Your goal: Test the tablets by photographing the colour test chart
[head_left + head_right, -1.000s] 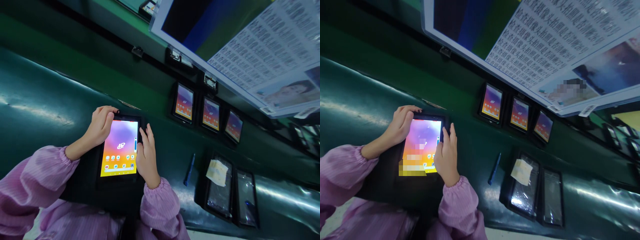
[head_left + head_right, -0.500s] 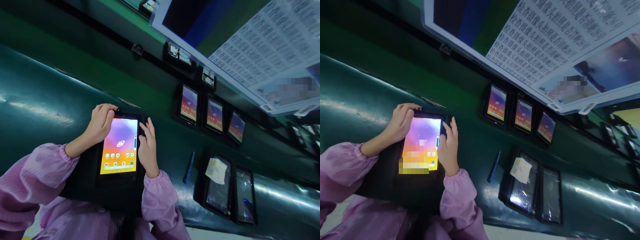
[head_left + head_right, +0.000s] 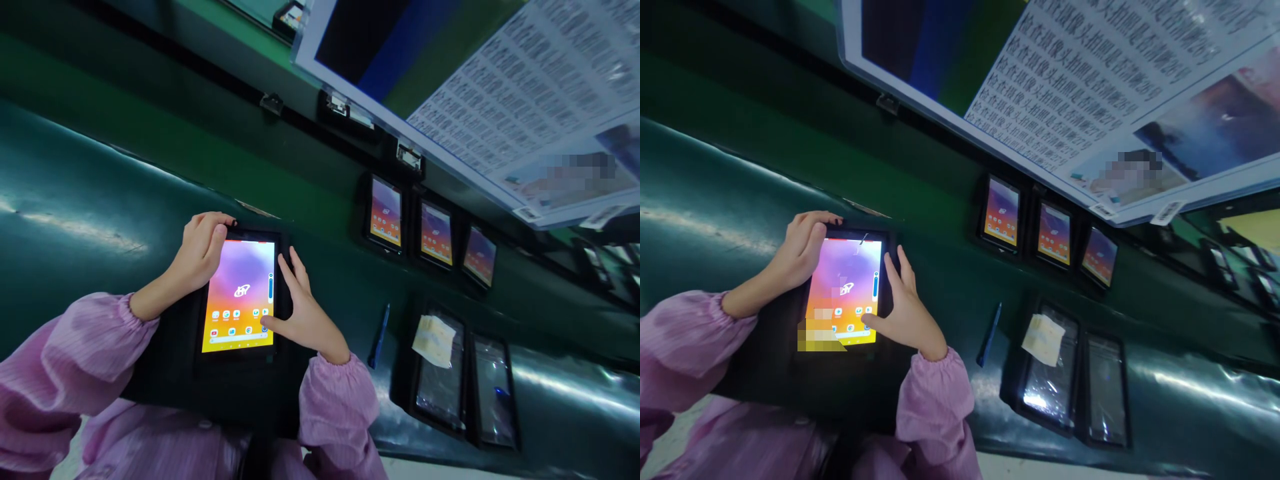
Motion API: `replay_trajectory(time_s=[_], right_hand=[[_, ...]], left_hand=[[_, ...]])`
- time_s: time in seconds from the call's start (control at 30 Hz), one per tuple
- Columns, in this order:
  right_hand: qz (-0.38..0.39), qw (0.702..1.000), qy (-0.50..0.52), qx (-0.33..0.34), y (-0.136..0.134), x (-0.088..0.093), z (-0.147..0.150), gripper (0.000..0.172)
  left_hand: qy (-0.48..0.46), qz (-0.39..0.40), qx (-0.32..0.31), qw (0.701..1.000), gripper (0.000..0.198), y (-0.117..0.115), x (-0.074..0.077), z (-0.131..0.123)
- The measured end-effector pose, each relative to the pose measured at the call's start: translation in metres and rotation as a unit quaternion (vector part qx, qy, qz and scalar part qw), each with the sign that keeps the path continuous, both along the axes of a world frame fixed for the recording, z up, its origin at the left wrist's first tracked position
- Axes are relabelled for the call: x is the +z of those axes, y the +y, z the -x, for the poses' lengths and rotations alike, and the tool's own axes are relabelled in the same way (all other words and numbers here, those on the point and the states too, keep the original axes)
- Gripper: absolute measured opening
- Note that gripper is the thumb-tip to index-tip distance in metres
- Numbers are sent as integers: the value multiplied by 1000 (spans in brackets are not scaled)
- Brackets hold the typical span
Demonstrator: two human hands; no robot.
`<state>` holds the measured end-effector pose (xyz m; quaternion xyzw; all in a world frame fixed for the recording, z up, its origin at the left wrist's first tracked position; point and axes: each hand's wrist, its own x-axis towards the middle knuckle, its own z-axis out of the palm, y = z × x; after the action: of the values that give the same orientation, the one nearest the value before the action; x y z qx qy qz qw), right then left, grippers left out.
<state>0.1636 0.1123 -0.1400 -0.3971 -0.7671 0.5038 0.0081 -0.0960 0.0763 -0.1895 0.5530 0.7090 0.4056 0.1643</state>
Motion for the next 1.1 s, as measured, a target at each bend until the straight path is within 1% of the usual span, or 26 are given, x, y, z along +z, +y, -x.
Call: replay_trajectory(time_s=[0.13,0.23,0.27,0.33,0.43,0.47,0.5,0.6,0.77,0.9,0.93,1.0,1.1], right_hand=[[12,1000,-10,10,0,2,-3,129],[16,1000,0,5,0,3,-5,126],[15,1000,12,2,-1,3,-5,121],[4,999,47,-24,-2,5,-4,101],[-16,986,120,-111,-8,9,0,62],[-11,979,146,-140,-11,11,1,54],[0,972,169,-161,-15,13,3,49],[40,963,194,-180,-25,16,7,49],[14,975,146,-167,-41,17,15,55],[32,980,130,-148,-52,15,26,63],[38,978,134,-157,-54,15,28,63],[51,965,164,-196,-54,14,31,60],[93,925,242,-279,-48,13,30,52]], left_hand=[[-4,-2,2,1000,47,0,0,0],[-7,-2,0,1000,46,0,-1,0],[-8,-2,0,1000,45,1,-1,0],[-11,-3,-1,1000,45,1,-2,1],[-16,-6,-3,1000,44,1,-2,1],[-18,-7,-4,1000,44,1,-3,1],[-19,-9,-3,1000,44,1,-3,1],[-20,-14,2,1000,44,0,-4,1],[-15,-23,6,1000,43,0,-5,-1],[-13,-28,8,999,45,1,-6,-3],[-15,-28,9,999,46,1,-6,-3],[-19,-27,10,999,47,2,-7,-3],[-30,-27,14,999,47,2,-8,-5]])
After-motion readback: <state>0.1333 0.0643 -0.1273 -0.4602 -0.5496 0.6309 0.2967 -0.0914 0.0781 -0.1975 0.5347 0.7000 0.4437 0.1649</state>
